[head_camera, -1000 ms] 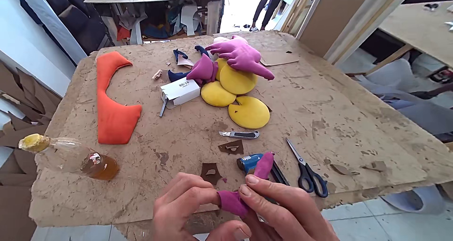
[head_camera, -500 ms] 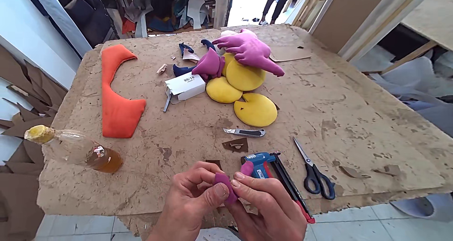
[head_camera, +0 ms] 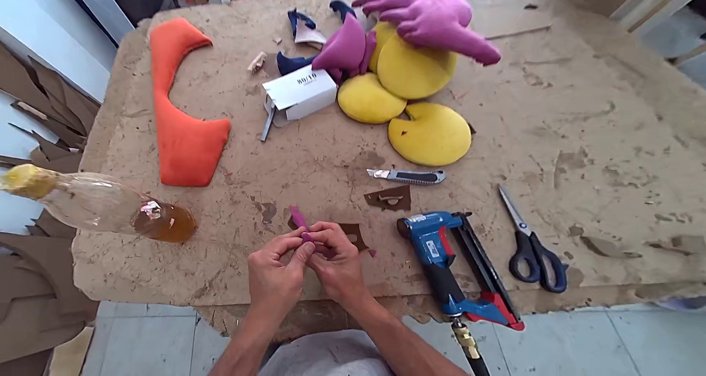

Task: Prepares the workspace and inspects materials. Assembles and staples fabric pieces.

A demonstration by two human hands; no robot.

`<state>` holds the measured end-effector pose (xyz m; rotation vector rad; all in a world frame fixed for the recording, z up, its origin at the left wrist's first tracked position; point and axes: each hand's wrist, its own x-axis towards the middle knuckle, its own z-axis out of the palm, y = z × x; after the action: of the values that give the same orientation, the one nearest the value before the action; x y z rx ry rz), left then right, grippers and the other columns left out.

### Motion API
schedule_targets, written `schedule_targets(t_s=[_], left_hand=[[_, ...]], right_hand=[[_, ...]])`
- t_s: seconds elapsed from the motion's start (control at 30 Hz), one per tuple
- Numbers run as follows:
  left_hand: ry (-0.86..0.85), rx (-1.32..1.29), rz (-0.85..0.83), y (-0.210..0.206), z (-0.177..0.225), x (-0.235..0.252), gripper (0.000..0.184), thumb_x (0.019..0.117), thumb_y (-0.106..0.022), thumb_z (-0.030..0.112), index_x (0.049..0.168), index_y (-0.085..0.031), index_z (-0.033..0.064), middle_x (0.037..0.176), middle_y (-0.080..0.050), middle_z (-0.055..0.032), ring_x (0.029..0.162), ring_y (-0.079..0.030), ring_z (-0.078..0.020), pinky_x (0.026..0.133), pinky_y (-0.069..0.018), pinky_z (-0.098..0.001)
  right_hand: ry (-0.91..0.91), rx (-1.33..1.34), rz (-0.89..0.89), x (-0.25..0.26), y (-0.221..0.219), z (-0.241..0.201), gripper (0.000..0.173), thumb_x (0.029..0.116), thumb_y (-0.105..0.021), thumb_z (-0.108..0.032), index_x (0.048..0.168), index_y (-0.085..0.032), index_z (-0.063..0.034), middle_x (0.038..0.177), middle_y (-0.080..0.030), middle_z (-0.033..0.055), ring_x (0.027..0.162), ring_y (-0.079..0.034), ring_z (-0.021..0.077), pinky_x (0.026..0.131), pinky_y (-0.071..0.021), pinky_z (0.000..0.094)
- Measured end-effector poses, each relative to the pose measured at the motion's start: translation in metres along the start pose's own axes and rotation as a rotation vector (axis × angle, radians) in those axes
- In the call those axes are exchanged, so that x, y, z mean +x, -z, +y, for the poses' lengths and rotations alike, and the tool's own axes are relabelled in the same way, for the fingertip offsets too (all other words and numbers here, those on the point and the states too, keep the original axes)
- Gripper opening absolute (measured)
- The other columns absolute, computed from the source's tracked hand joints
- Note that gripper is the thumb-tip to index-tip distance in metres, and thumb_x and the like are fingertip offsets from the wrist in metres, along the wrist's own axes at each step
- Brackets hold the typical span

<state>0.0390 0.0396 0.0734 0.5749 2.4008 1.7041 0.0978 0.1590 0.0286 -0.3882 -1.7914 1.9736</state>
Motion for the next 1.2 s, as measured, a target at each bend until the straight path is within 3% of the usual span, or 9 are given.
schedule_targets(t_s=[0.1,0.23,0.37,0.47,0.67,0.8,1.0,1.1,1.2], left_hand=[[-0.194,0.28,-0.047,-0.017,-0.059,-0.019,0.01,0.091,-0.074,0.019,0.093,-0.08,0.0116,0.111,-0.077,0.0002,0.11,-0.072,-0.0097,0.095,-0.0613,-0.0321],[-0.441,0.417,-0.068,-0.025,-0.089,-0.035,0.013,0.0948,-0.069,0.016,0.094,-0.08,0.008,0.115,-0.076,-0.0059,0.114,-0.071,-0.0176,0.098,-0.0599,-0.0342],[-0.386,0.403,-0.056,-0.024,-0.083,-0.033,0.012,0.0944,-0.072,0.017,0.095,-0.079,0.0085,0.119,-0.075,-0.0054,0.11,-0.072,-0.0132,0.092,-0.0617,-0.0298],[-0.331,0.397,-0.052,-0.024,-0.079,-0.032,0.01,0.0936,-0.073,0.018,0.094,-0.08,0.01,0.12,-0.074,-0.0043,0.108,-0.072,-0.011,0.088,-0.0625,-0.0277],[-0.352,0.457,-0.028,-0.029,-0.079,-0.033,0.015,0.0967,-0.067,0.018,0.092,-0.078,0.0095,0.115,-0.075,-0.003,0.102,-0.073,-0.0112,0.084,-0.0625,-0.0277],[-0.336,0.415,-0.014,-0.031,-0.079,-0.032,0.011,0.0944,-0.068,0.015,0.091,-0.076,0.0084,0.115,-0.075,-0.0043,0.102,-0.073,-0.0117,0.084,-0.0628,-0.0282],[-0.199,0.416,0.028,-0.039,-0.075,-0.038,0.023,0.0966,-0.067,0.023,0.116,-0.074,0.0118,0.13,-0.069,-0.0036,0.122,-0.064,-0.017,0.104,-0.054,-0.0382],[-0.105,0.505,0.093,-0.04,-0.075,-0.04,0.027,0.0943,-0.068,0.035,0.114,-0.078,0.0204,0.122,-0.072,0.0036,0.124,-0.057,-0.0245,0.107,-0.0389,-0.0524],[-0.063,0.464,0.114,-0.039,-0.074,-0.039,0.02,0.0952,-0.067,0.031,0.106,-0.082,0.0233,0.107,-0.076,0.0072,0.117,-0.061,-0.0206,0.106,-0.0371,-0.0521]], right_hand=[[-0.001,-0.389,-0.051,-0.022,0.014,0.034,0.022,0.0844,-0.077,-0.004,0.105,-0.077,-0.0101,0.116,-0.072,0.0016,0.101,-0.071,0.0096,0.085,-0.0631,0.028],[0.114,-0.964,-0.169,-0.045,0.04,0.011,0.023,0.0916,-0.069,-0.018,0.113,-0.077,-0.018,0.12,-0.071,-0.0021,0.111,-0.066,0.0174,0.089,-0.0586,0.0383],[0.085,-1.105,0.008,-0.052,0.098,-0.042,0.027,0.0941,-0.065,-0.022,0.116,-0.075,-0.0099,0.117,-0.071,0.013,0.095,-0.072,0.0263,0.072,-0.0619,0.0436],[-0.022,-1.231,0.13,-0.061,0.147,-0.062,0.036,0.0934,-0.065,-0.021,0.122,-0.07,0.0003,0.12,-0.065,0.0278,0.093,-0.069,0.0378,0.072,-0.0591,0.0498],[-0.292,-1.416,0.092,-0.076,0.175,-0.051,0.082,0.0858,-0.066,-0.057,0.144,-0.055,-0.0004,0.123,-0.058,0.0352,0.101,-0.062,0.0537,0.076,-0.0507,0.0666],[-0.369,-1.409,0.136,-0.063,0.179,-0.037,0.094,0.0826,-0.073,-0.052,0.153,-0.04,0.0001,0.123,-0.059,0.0361,0.104,-0.061,0.0569,0.08,-0.0483,0.0719],[-0.537,-1.253,0.047,-0.048,0.195,-0.083,0.083,0.0756,-0.072,-0.019,0.152,-0.043,-0.0038,0.125,-0.065,0.0268,0.107,-0.066,0.0454,0.084,-0.0508,0.0695],[-0.584,-1.083,-0.095,-0.039,0.219,-0.135,0.053,0.0751,-0.064,-0.015,0.125,-0.062,0.0024,0.101,-0.069,0.0165,0.085,-0.068,0.025,0.072,-0.0549,0.0511],[-0.5,-1.01,-0.398,-0.017,0.214,-0.174,0.034,0.0883,-0.069,-0.027,0.105,-0.065,0.003,0.088,-0.071,0.0082,0.078,-0.07,0.0115,0.073,-0.0593,0.0373]])
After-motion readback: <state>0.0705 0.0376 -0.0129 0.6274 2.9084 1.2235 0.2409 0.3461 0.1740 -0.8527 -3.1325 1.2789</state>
